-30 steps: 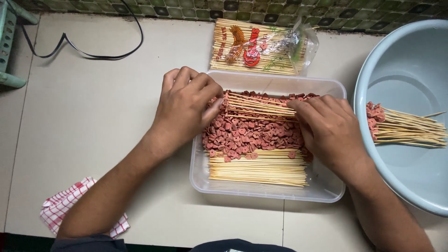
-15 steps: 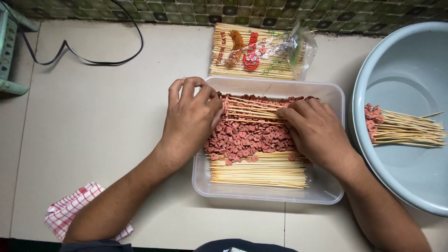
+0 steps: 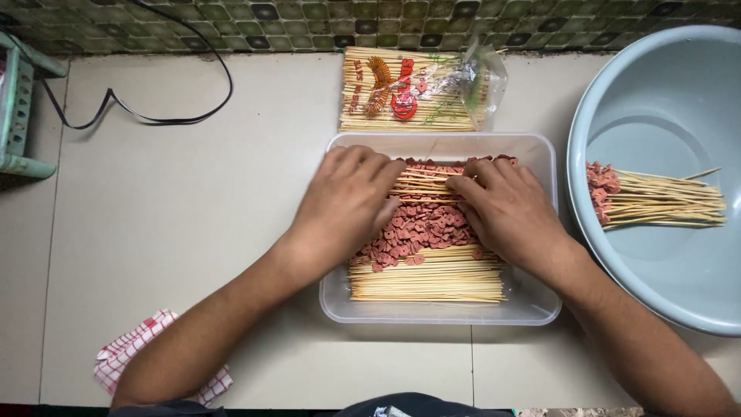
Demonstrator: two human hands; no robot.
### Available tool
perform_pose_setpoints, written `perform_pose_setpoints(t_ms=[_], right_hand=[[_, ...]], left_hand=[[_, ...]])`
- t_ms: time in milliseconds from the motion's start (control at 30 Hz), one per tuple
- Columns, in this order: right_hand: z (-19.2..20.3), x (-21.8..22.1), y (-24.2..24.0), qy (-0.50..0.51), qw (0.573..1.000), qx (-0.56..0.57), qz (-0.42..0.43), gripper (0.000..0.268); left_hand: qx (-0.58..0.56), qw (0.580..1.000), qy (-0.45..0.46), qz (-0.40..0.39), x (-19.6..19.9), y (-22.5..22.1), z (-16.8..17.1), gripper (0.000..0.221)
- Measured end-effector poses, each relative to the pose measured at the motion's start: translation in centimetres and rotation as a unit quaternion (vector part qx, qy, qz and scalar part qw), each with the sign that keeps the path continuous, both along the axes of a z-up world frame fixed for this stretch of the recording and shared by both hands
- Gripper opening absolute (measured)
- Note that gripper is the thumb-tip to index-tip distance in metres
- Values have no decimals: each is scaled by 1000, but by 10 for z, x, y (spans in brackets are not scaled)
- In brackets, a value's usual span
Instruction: Skewering small pieces of diced meat onto wooden sticks from a plastic container.
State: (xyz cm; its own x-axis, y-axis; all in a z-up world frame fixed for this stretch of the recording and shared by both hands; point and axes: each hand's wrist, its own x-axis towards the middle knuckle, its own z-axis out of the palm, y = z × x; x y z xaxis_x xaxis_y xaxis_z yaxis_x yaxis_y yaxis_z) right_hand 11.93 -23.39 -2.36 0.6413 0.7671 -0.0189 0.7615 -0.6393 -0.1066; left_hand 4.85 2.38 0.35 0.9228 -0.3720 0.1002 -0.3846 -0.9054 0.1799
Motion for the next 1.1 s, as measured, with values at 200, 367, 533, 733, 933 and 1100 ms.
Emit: perform_pose_setpoints(t_ms=[200, 367, 533, 733, 933, 1100], right_hand=[[1, 3, 3, 13, 999, -34, -7, 46], [14, 3, 16, 54, 997, -53, -3, 51], [3, 4, 16, 70, 997, -36, 0, 49], [-7, 6, 9, 55, 998, -4, -18, 48], [-8, 6, 10, 53, 997, 50, 5, 39], [-11, 5, 7, 10, 996, 82, 17, 31]], left_hand=[[83, 995, 42, -43, 17, -18, -29, 65], [108, 993, 46, -30, 27, -21, -44, 61], [137, 989, 49, -14, 33, -17, -53, 64], [124, 991, 48, -12, 35, -16, -52, 57], [121, 991, 49, -13, 33, -17, -55, 53], [125, 992, 24, -4, 32, -19, -54, 48]])
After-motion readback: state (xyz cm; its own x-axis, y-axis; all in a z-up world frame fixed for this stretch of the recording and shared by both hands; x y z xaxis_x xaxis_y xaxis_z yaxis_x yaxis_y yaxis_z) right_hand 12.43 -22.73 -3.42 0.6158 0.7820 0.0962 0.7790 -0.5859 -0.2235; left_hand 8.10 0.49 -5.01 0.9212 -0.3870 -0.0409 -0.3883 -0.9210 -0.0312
